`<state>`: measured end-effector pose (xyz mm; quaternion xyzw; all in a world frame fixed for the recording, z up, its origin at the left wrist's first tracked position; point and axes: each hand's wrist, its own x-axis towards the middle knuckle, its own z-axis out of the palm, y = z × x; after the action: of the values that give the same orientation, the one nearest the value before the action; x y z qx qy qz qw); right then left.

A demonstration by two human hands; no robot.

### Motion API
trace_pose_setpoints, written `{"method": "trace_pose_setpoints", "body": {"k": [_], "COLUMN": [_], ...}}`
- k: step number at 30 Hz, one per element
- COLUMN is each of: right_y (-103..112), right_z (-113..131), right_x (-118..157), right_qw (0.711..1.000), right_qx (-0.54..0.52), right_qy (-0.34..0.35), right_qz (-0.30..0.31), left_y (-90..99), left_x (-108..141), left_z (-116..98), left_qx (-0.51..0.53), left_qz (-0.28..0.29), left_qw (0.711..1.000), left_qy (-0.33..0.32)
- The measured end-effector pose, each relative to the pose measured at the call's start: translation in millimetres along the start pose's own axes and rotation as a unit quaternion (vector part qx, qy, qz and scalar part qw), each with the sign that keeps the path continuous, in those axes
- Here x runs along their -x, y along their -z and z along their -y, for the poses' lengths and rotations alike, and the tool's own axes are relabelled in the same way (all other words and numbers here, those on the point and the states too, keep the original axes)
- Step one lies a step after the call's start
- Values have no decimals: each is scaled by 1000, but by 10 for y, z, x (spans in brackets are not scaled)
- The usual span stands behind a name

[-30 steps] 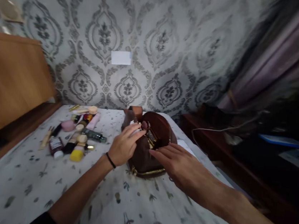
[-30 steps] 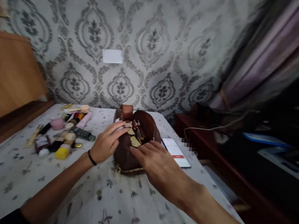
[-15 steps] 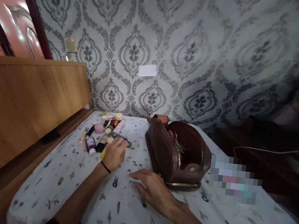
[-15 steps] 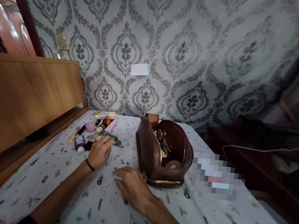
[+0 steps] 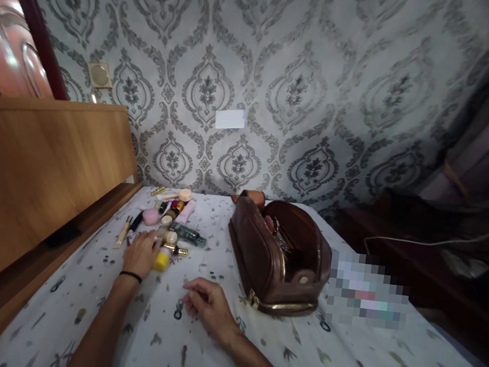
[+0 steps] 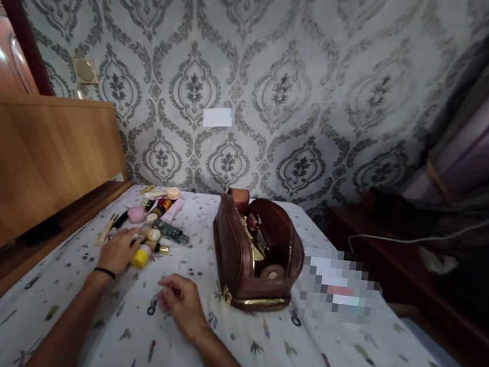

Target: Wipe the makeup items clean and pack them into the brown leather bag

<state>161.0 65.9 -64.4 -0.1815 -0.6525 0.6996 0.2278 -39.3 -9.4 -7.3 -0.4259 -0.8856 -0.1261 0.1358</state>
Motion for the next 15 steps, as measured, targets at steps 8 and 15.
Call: {"method": "trace_pose_setpoints", "body": {"k": [8, 15], "right_y": [-15, -14], "right_z": [59, 83], "right_x": [52, 70], "right_qw": [1000, 996], "right_qx": [16, 87], "right_qy": [-5, 5], "right_qz": [15, 10], "left_y": [171, 180], "left_x": [-67, -262], "left_z": [-88, -144], "left_qx": [-61, -86], "left_qz": [81, 163], "left_qw": [995, 981], "left_qy": [25, 53]}}
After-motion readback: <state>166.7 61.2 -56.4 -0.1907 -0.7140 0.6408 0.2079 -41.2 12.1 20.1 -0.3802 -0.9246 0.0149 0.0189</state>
